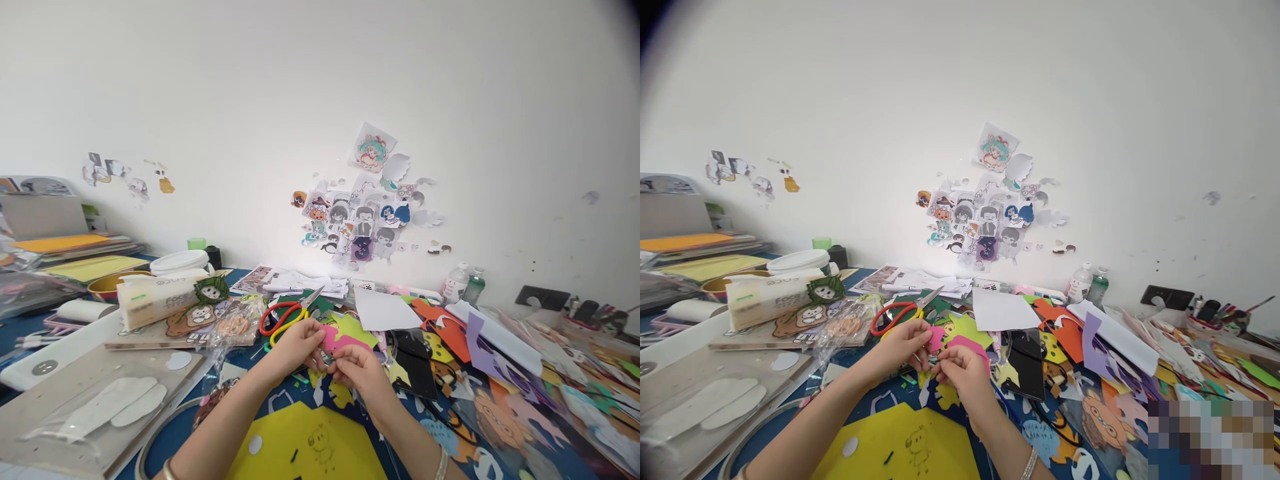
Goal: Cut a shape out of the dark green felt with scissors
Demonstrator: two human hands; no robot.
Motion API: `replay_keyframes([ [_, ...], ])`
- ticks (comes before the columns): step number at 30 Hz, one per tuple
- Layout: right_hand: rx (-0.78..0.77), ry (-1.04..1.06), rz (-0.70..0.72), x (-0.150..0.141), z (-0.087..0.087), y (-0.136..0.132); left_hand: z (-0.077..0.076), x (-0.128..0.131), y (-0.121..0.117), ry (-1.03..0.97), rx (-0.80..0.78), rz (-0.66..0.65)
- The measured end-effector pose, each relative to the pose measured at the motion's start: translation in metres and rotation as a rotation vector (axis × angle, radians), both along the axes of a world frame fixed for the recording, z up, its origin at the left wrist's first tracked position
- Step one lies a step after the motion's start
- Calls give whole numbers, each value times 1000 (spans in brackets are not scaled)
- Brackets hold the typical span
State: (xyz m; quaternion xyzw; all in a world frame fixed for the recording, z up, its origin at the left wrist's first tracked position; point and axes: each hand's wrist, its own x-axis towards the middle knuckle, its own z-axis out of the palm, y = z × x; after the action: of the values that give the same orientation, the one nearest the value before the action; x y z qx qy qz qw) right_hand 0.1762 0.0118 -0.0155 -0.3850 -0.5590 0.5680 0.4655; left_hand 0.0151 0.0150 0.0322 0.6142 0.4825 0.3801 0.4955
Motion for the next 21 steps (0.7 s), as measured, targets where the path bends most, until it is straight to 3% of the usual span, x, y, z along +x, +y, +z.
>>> replay_keyframes([
  [7,116,-69,-14,0,2,2,-6,0,0,8,-55,-172],
  [15,250,-157,-17,1,2,-2,0,2,-6,48,-76,-183],
  [21,315,-234,-54,1,3,-4,-5,6,-3,42,-89,-142],
])
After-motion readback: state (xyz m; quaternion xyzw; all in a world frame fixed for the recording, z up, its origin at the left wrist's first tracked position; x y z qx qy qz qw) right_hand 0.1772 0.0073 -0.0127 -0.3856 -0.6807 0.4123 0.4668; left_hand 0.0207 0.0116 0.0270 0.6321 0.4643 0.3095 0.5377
